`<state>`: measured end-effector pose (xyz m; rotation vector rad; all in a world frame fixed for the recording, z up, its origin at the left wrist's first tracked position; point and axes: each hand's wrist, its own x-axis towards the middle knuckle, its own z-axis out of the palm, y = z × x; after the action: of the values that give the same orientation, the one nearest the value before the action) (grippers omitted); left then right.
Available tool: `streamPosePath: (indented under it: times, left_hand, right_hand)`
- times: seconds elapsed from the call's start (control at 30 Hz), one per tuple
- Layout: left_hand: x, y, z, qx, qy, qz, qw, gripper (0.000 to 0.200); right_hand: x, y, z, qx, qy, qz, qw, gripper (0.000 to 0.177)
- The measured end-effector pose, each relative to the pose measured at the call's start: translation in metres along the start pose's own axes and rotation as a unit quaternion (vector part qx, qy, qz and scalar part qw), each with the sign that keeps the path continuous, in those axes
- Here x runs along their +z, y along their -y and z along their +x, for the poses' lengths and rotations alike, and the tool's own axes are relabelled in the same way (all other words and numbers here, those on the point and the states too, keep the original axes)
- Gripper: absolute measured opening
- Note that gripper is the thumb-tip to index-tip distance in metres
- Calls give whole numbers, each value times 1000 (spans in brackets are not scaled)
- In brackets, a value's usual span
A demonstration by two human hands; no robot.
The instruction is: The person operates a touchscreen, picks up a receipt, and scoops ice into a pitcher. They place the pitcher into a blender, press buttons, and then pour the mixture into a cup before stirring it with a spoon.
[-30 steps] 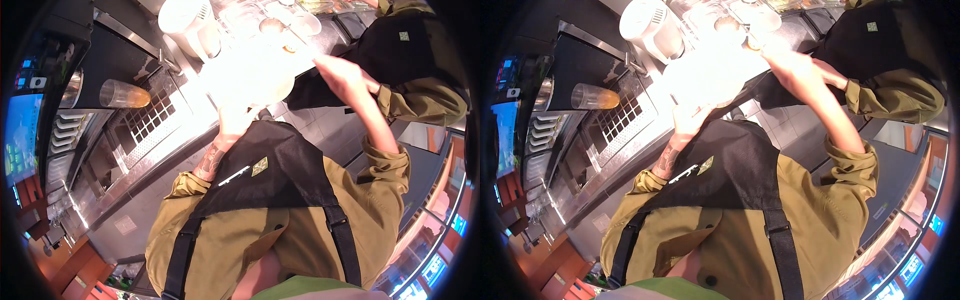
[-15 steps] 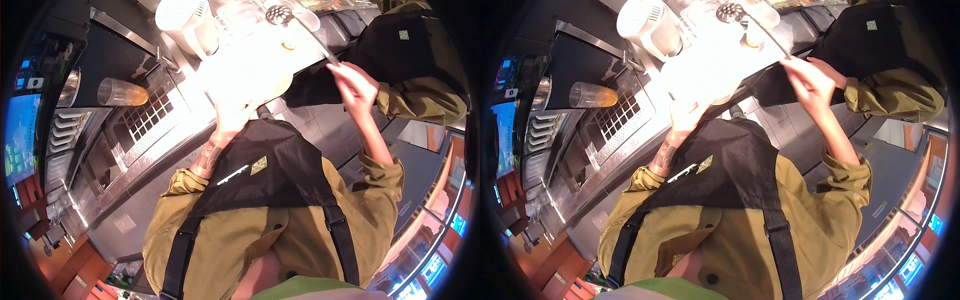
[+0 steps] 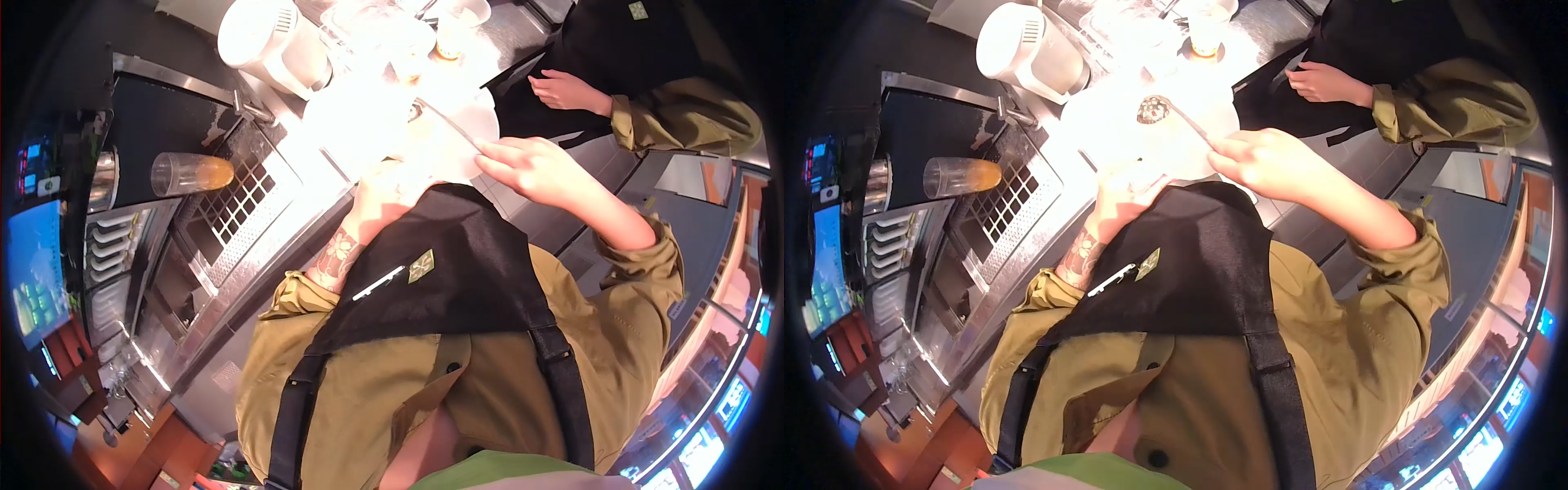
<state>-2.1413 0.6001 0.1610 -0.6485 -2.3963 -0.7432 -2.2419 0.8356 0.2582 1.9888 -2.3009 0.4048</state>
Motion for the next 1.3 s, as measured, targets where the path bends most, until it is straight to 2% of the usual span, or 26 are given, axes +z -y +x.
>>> streamPosePath:
  times: [0.03, 0.13, 0.23, 0.3, 0.33, 0.43, 0.5, 0.53, 0.6, 0.73, 1.13, 1.3]
  left_hand:
    - [0, 1, 1, -20, -2, -27, 999, 16]
    - [2, -3, 0, -74, 6, -90, 993, 16]
    - [2, -5, -3, -115, 33, -104, 987, 20]
    - [1, -8, -4, -156, 55, -112, 980, 21]
    - [3, -8, -4, -141, 39, -109, 983, 21]
    - [9, -11, -4, -97, 0, -90, 991, 21]
    - [7, -15, -1, -70, -18, -64, 995, 17]
    - [6, -17, -1, -96, 4, -83, 992, 17]
    - [6, -19, -2, -146, 50, -120, 981, 19]
    - [9, -14, -8, -109, 24, -91, 990, 29]
    - [5, -8, -4, -151, 36, -147, 977, 20]
    - [3, -10, -2, -164, 39, -140, 976, 20]
  right_hand:
    - [10, -4, 5, -8, -1, -12, 1000, 17]
    - [28, -10, 16, 27, 122, 12, 992, 26]
    - [52, -18, 19, 95, 111, 57, 988, 20]
    - [54, -21, 23, 106, 23, 84, 991, 18]
    - [53, -21, 26, 111, -20, 98, 989, 17]
    - [40, -20, 34, 194, 0, 142, 971, 17]
    - [36, -26, 35, 244, 33, 202, 948, 17]
    - [36, -29, 35, 269, 49, 232, 933, 17]
    - [46, -33, 29, 303, 22, 339, 890, 14]
    - [54, -30, 26, 361, -28, 462, 810, 10]
    - [58, -35, 31, 335, -62, 483, 806, 8]
    - [55, -34, 34, 352, -83, 504, 784, 8]
